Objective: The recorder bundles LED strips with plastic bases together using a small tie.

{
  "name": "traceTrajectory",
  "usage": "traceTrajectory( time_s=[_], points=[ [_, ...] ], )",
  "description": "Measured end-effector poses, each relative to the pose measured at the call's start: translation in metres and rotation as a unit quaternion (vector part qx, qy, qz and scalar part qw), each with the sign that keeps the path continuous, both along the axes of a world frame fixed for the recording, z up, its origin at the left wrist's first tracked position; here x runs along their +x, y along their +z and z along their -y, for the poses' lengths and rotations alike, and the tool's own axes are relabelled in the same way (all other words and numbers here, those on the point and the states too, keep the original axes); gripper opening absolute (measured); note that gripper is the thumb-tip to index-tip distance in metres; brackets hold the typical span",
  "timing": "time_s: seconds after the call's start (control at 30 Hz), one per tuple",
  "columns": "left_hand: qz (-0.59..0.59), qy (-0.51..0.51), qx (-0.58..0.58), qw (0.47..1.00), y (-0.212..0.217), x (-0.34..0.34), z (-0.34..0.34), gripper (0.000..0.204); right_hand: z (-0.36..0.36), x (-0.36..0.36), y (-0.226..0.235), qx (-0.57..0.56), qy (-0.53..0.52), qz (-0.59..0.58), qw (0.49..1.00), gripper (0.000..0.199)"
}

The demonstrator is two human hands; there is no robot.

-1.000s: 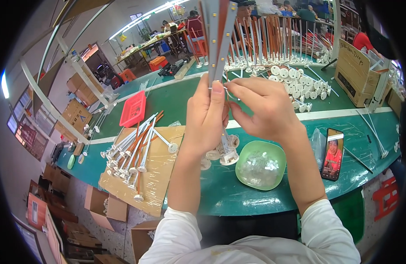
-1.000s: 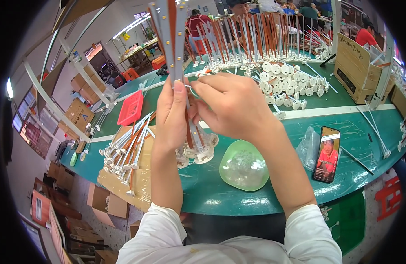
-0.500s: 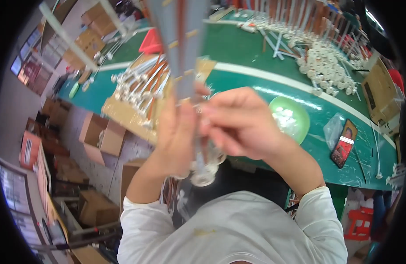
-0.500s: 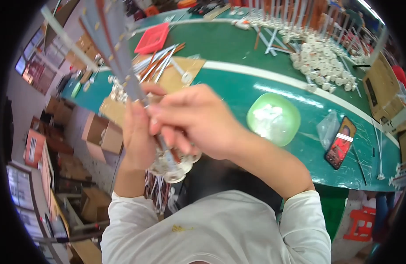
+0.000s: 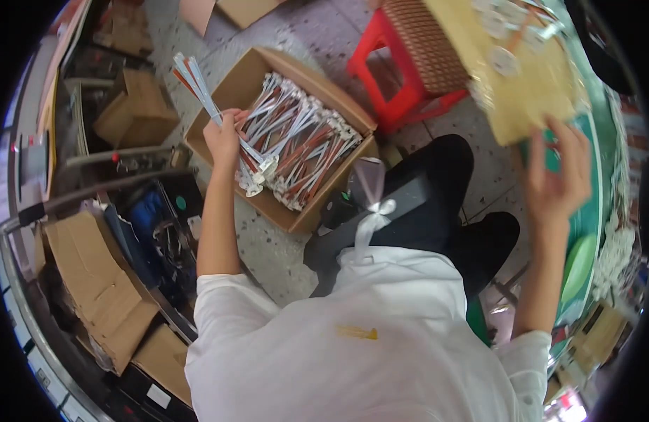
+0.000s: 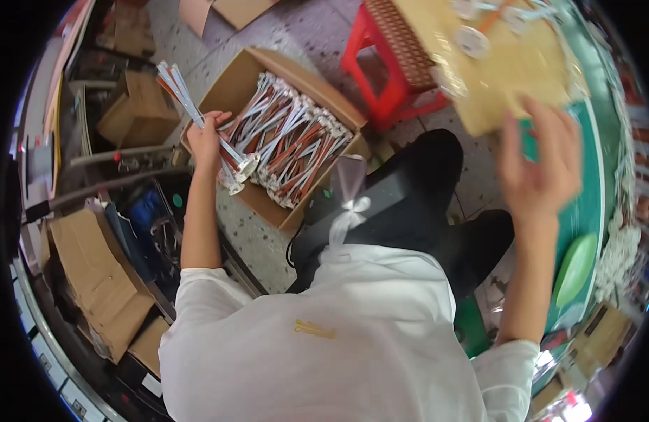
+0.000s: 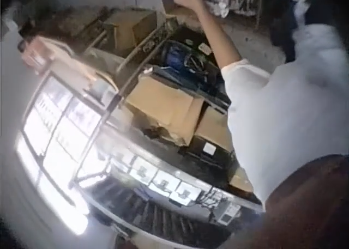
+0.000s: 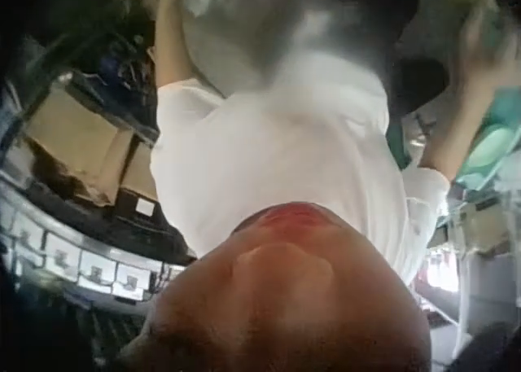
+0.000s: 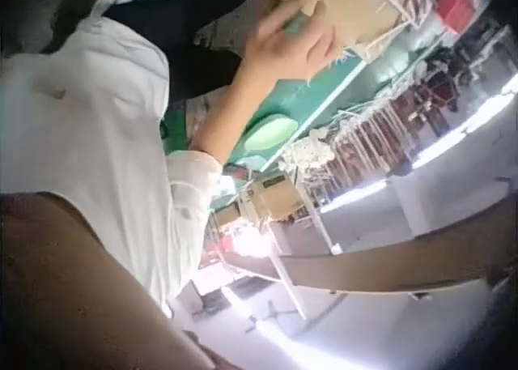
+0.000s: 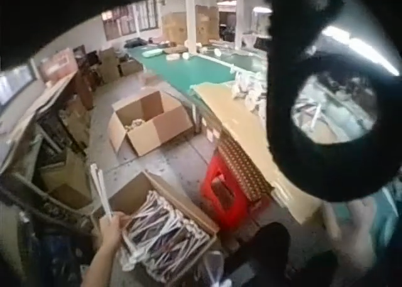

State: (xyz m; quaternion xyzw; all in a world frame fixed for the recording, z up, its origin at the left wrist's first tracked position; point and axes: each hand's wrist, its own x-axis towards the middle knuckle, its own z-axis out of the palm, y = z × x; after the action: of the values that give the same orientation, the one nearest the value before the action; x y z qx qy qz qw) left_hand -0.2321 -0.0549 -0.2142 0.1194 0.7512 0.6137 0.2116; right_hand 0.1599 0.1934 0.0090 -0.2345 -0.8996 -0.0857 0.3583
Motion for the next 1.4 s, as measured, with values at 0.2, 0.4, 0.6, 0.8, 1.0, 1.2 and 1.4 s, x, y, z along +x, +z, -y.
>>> traceTrajectory(
  time_s=[0.2, 0.4, 0.6, 0.8, 1.0, 1.2, 1.4],
  points=[
    [0.083, 0.054, -0.094, 0.991, -0.13, 0.026, 0.046, 0.025, -0.041, 0.052, -0.03, -0.121, -0.114, 0.026, 0.986, 0.029],
    [0.182, 0.238, 0.001, 0.954, -0.195, 0.027, 0.028, 0.035, -0.049, 0.058, -0.035, -0.28, -0.122, -0.006, 0.952, 0.038],
    [0.181, 0.357, 0.171, 0.9, -0.23, -0.013, 0.003, 0.035, -0.052, 0.065, -0.03, -0.236, -0.139, 0.047, 0.961, 0.037],
    [0.113, 0.381, 0.207, 0.894, -0.246, -0.047, 0.004, 0.03, -0.051, 0.063, -0.031, -0.15, -0.091, 0.054, 0.983, 0.035],
    [0.12, 0.432, 0.318, 0.835, -0.262, -0.098, -0.01, 0.032, -0.047, 0.048, -0.028, -0.154, -0.104, 0.088, 0.979, 0.036],
    [0.244, 0.472, 0.534, 0.657, -0.288, -0.162, -0.065, 0.048, -0.044, 0.026, -0.034, -0.14, -0.171, 0.05, 0.974, 0.06],
    [0.261, 0.442, 0.567, 0.644, -0.367, -0.187, -0.143, 0.049, -0.036, 0.017, -0.036, -0.135, -0.178, 0.067, 0.972, 0.046]
  ],
)
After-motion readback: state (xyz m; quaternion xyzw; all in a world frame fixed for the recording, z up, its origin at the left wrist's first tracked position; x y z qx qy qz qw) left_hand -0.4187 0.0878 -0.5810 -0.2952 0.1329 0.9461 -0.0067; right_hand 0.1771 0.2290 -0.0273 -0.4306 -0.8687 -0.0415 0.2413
